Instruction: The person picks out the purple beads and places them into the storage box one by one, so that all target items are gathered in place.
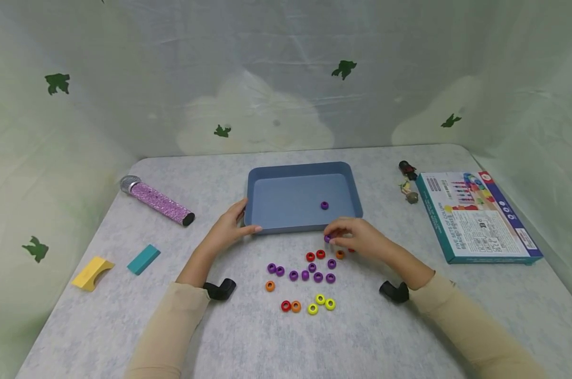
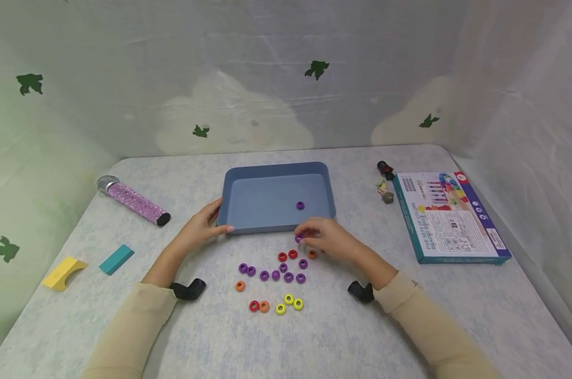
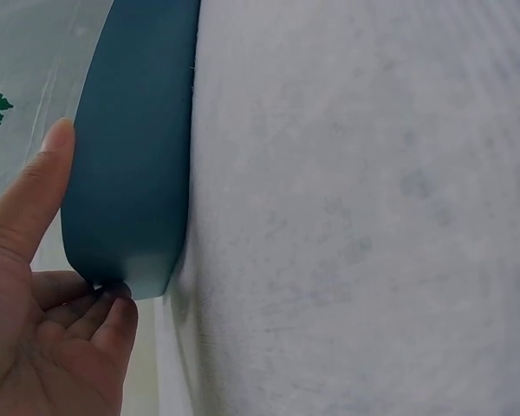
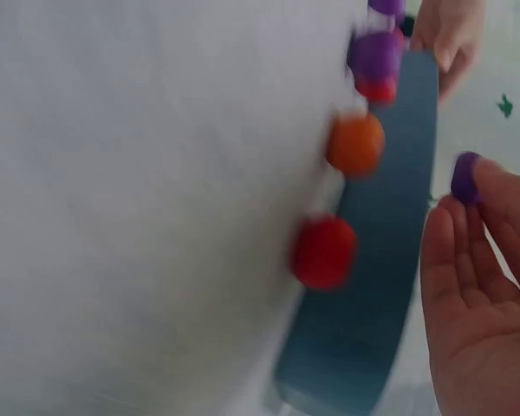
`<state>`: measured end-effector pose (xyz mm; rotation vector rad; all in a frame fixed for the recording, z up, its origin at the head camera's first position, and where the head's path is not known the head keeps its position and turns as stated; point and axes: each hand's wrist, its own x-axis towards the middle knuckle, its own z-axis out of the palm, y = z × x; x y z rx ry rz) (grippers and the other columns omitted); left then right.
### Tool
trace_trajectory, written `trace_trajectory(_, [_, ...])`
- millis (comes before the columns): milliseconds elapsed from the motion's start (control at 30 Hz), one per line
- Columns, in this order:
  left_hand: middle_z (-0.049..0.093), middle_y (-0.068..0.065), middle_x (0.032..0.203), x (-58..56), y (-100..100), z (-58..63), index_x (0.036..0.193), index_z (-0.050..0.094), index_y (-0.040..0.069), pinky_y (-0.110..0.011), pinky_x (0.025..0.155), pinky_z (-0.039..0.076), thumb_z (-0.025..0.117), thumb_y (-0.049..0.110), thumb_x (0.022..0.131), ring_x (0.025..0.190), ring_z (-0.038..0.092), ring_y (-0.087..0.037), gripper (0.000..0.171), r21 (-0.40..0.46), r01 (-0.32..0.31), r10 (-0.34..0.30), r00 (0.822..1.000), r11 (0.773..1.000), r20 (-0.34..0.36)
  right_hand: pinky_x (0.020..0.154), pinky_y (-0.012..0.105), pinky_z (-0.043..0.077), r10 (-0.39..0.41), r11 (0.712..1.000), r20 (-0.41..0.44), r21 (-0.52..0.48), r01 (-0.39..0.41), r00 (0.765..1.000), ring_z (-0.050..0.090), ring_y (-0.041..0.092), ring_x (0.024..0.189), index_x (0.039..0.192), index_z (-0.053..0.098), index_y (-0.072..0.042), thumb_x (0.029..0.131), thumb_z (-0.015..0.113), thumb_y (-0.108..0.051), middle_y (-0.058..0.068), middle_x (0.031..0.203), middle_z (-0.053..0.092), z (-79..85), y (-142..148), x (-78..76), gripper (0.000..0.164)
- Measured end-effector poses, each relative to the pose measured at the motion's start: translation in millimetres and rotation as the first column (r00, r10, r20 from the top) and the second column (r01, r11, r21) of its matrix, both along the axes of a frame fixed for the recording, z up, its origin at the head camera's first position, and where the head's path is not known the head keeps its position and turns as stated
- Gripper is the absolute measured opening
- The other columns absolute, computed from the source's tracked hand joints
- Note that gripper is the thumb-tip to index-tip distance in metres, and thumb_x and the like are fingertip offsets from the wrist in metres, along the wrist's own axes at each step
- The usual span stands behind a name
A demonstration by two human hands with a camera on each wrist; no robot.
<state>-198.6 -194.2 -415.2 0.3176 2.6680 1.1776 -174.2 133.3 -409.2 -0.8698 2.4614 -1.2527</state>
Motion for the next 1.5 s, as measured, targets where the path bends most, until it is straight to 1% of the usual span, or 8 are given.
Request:
trace_trajectory(100, [0.012,-0.010,0.136,-0.3,1,0.3,0.134,0.010,0.010,-0.031,0.096,0.025,0.062,0.049,0.063,0.119,0.022,-0.022,0.096,0.005,0.003,-0.003,1.000,1.000,-0.002,0.067,0.025,0.047,-0.045,0.997,-0.073,-0.062,0.040,0.996,0.052,0.008,0.080,0.099,0.059,-0.008,0.078,0.057,-0.020,-0.005,0.090,0.056,7.4,1,-14.0,0.025])
trace_trajectory(200, [0.011,-0.010,0.136,-0.4,1,0.4,0.134,0.010,0.009,-0.031,0.096,0.025,0.062,0.049,0.063,0.119,0.022,-0.022,0.096,0.010,0.007,-0.007,1.000,1.000,-0.003,0.070,0.027,0.046,-0.096,0.992,-0.083,-0.084,0.089,0.992,0.052,0.010,0.082,0.101,0.058,-0.007,0.078,0.057,-0.022,-0.002,0.092,0.056,10.2,2,-31.2,0.026])
trace_trajectory(433, [0.011,-0.011,0.136,-0.8,0,-1.0,0.134,0.010,0.009,-0.031,0.096,0.025,0.061,0.049,0.063,0.119,0.021,-0.022,0.096,0.016,0.013,-0.013,1.000,1.000,-0.001,0.071,0.027,0.045,-0.153,0.986,-0.011,0.062,0.153,0.988,0.052,0.012,0.083,0.100,0.059,-0.010,0.079,0.056,-0.016,0.001,0.093,0.056,-0.6,-2,-62.0,0.022])
trace_trajectory(833, [0.012,-0.011,0.135,-0.8,0,-2.0,0.134,0.011,0.009,-0.032,0.096,0.025,0.061,0.050,0.063,0.119,0.022,-0.022,0.096,0.029,0.012,-0.012,1.000,1.000,-0.003,0.070,0.029,0.045,-0.153,0.949,-0.023,0.274,0.153,0.988,0.051,0.015,0.087,0.097,0.059,-0.008,0.078,0.057,-0.010,0.004,0.094,0.057,-4.0,-17,-70.7,0.019])
trace_trajectory(1033, [0.012,-0.011,0.135,-0.2,0,-3.4,0.134,0.011,0.011,-0.032,0.095,0.026,0.062,0.049,0.063,0.119,0.022,-0.023,0.096,0.041,0.007,-0.007,1.000,0.999,0.006,0.078,0.030,0.042,-0.132,0.973,-0.052,0.183,0.140,0.990,0.047,0.015,0.093,0.104,0.055,-0.009,0.078,0.058,-0.018,0.004,0.102,0.053,2.0,-15,-62.0,0.028])
trace_trajectory(1267, [0.012,-0.010,0.135,0.8,0,-2.1,0.134,0.010,0.011,-0.032,0.095,0.026,0.062,0.048,0.064,0.119,0.022,-0.022,0.095,0.049,-0.004,0.003,1.000,0.999,0.014,0.080,0.036,0.042,-0.022,0.999,-0.129,-0.031,0.018,0.991,0.049,0.024,0.092,0.105,0.053,-0.006,0.074,0.061,-0.024,0.008,0.101,0.052,14.5,-6,-26.3,0.037])
trace_trajectory(1400, [0.011,-0.011,0.135,0.5,-1,-1.9,0.134,0.010,0.011,-0.032,0.095,0.026,0.062,0.048,0.064,0.119,0.021,-0.023,0.095,0.050,0.000,-0.001,1.000,0.999,0.017,0.079,0.037,0.042,0.058,0.997,-0.102,-0.036,-0.062,0.993,0.049,0.025,0.092,0.104,0.054,-0.005,0.073,0.063,-0.022,0.010,0.101,0.052,9.1,-1,-7.3,0.037])
trace_trajectory(1500, [0.011,-0.011,0.136,0.4,-1,-1.7,0.134,0.010,0.011,-0.032,0.096,0.026,0.062,0.048,0.064,0.120,0.021,-0.023,0.095,0.052,0.000,-0.001,1.000,0.999,0.020,0.077,0.038,0.043,0.107,0.994,-0.020,-0.031,-0.108,0.994,0.048,0.024,0.093,0.103,0.054,-0.005,0.073,0.063,-0.016,0.010,0.100,0.053,1.9,2,2.5,0.033])
